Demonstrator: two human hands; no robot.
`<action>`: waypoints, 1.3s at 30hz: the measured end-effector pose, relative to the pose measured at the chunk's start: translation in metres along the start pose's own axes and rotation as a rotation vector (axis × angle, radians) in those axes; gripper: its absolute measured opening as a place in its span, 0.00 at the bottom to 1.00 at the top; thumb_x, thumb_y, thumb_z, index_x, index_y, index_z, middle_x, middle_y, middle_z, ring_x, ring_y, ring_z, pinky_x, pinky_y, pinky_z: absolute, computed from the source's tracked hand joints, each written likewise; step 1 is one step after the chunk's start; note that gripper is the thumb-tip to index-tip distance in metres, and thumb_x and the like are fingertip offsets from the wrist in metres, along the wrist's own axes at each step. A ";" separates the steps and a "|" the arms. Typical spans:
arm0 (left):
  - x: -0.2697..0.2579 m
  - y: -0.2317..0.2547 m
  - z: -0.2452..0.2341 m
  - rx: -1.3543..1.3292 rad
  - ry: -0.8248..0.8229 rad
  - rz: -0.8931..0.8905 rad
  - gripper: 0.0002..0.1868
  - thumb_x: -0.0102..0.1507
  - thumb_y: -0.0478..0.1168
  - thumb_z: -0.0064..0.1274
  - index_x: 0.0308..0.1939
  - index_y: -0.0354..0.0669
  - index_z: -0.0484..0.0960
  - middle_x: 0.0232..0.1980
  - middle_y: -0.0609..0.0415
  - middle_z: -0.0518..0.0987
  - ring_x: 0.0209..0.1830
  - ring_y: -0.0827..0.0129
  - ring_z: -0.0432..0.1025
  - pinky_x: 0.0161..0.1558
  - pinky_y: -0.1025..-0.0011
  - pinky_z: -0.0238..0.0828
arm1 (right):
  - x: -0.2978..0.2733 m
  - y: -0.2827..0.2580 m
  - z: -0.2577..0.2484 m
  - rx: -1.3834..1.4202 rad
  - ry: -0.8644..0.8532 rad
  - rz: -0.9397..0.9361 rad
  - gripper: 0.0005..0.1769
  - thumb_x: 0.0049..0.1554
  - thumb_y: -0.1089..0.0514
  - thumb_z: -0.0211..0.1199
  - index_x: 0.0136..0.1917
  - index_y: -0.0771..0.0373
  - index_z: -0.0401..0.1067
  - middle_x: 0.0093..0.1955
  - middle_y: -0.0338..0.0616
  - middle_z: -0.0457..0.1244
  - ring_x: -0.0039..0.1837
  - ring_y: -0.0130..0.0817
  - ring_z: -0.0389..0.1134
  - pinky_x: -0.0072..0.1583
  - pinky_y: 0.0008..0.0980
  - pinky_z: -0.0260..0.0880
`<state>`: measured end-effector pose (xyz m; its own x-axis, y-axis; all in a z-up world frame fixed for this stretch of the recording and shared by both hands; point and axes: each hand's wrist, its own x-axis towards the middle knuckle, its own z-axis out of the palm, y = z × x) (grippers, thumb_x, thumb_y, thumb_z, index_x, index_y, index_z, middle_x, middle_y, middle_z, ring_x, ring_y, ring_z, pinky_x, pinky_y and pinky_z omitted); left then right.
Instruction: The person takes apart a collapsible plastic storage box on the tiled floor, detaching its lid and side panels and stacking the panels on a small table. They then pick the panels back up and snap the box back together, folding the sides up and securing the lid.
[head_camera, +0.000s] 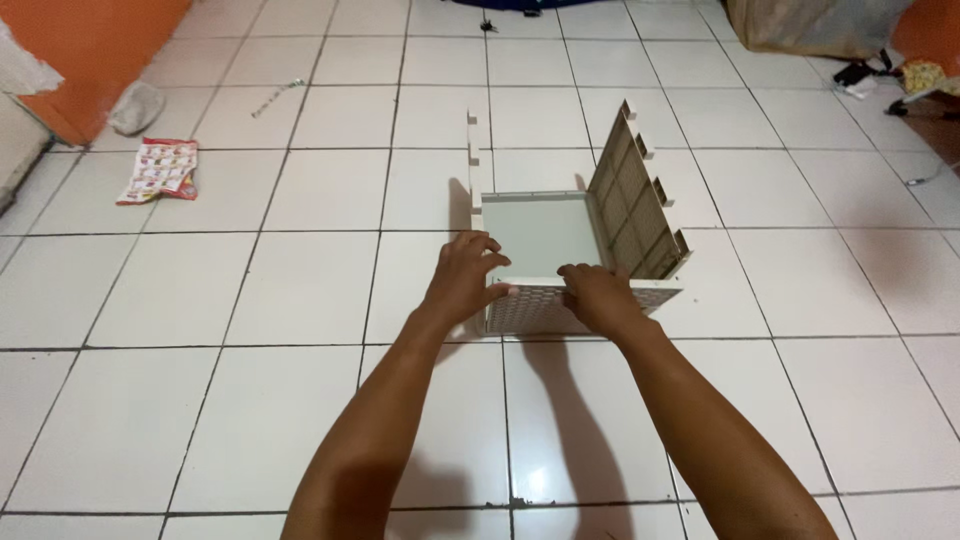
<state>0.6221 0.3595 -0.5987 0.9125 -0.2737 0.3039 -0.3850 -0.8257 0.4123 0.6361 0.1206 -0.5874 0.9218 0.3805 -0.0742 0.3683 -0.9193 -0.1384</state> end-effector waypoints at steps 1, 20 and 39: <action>0.000 -0.003 0.000 0.020 -0.002 0.013 0.22 0.54 0.52 0.66 0.49 0.50 0.87 0.63 0.56 0.75 0.74 0.59 0.56 0.70 0.53 0.51 | 0.002 0.001 0.002 0.014 0.007 -0.009 0.22 0.61 0.50 0.60 0.68 0.52 0.68 0.57 0.43 0.68 0.61 0.43 0.67 0.70 0.56 0.54; -0.004 -0.004 0.032 0.163 0.180 0.123 0.13 0.63 0.44 0.57 0.46 0.40 0.79 0.57 0.49 0.75 0.73 0.52 0.59 0.66 0.52 0.63 | -0.005 -0.005 -0.001 0.083 0.171 -0.075 0.08 0.61 0.50 0.58 0.47 0.55 0.72 0.39 0.41 0.67 0.44 0.40 0.67 0.55 0.48 0.58; 0.018 0.028 0.015 -0.057 0.358 0.100 0.37 0.64 0.46 0.58 0.74 0.42 0.62 0.71 0.42 0.69 0.74 0.47 0.57 0.69 0.50 0.56 | -0.024 -0.003 -0.055 0.245 0.266 0.189 0.19 0.62 0.45 0.58 0.62 0.54 0.71 0.44 0.45 0.71 0.42 0.42 0.72 0.45 0.48 0.69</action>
<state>0.6302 0.3236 -0.5948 0.7682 -0.1535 0.6216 -0.4856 -0.7723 0.4096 0.6195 0.1089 -0.5306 0.9814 0.1388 0.1326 0.1797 -0.9073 -0.3801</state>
